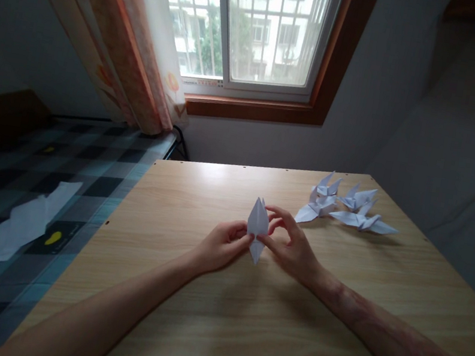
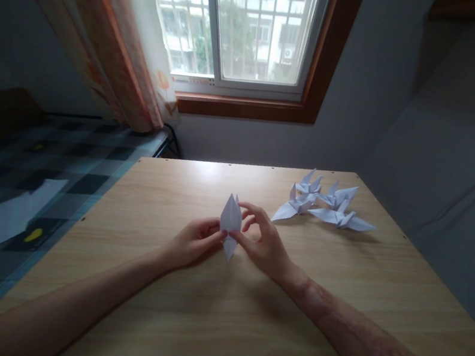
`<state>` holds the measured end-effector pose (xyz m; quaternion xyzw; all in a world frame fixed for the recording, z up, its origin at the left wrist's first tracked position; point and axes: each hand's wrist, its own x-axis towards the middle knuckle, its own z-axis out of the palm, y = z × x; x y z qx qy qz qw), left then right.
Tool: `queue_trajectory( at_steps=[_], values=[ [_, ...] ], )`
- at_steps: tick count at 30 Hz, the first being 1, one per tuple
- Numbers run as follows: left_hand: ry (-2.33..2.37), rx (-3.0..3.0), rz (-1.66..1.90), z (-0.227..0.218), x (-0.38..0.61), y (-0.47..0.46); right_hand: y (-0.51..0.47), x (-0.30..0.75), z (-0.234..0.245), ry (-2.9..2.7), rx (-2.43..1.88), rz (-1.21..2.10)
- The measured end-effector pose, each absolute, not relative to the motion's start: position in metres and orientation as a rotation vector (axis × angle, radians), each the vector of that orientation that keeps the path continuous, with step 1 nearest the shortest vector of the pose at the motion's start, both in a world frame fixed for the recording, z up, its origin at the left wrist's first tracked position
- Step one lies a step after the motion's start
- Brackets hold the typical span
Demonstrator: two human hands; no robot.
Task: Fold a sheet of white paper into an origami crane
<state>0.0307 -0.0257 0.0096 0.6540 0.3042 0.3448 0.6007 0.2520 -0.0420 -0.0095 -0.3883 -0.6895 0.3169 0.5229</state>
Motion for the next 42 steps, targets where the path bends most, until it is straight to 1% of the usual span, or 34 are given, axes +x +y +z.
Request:
queue_trajectory(
  at_steps=[3, 14, 21, 28, 32, 37, 42],
  values=[
    [0.694, 1.523, 0.785, 0.009, 0.029, -0.025, -0.041, 0.252, -0.010, -1.681, -0.888, 0.681],
    [0.713, 1.562, 0.711, 0.006, 0.029, -0.025, -0.038, 0.255, -0.011, -1.702, -0.861, 0.629],
    [0.767, 1.601, 0.666, 0.005, 0.027, -0.025, -0.035, 0.255, -0.014, -1.659, -0.848, 0.699],
    [0.744, 1.568, 0.698, 0.009, 0.028, -0.025, -0.039, 0.254, -0.003, -1.735, -0.799, 0.645],
    [0.749, 1.532, 0.691, 0.007, 0.027, -0.023, -0.040, 0.255, -0.005, -1.741, -0.722, 0.684],
    [0.675, 1.421, 0.773, 0.013, 0.028, -0.019, -0.039, 0.254, -0.008, -1.756, -0.675, 0.646],
    [0.653, 1.389, 0.833, 0.020, 0.026, -0.018, -0.040, 0.252, -0.006, -1.739, -0.725, 0.726]
  ],
)
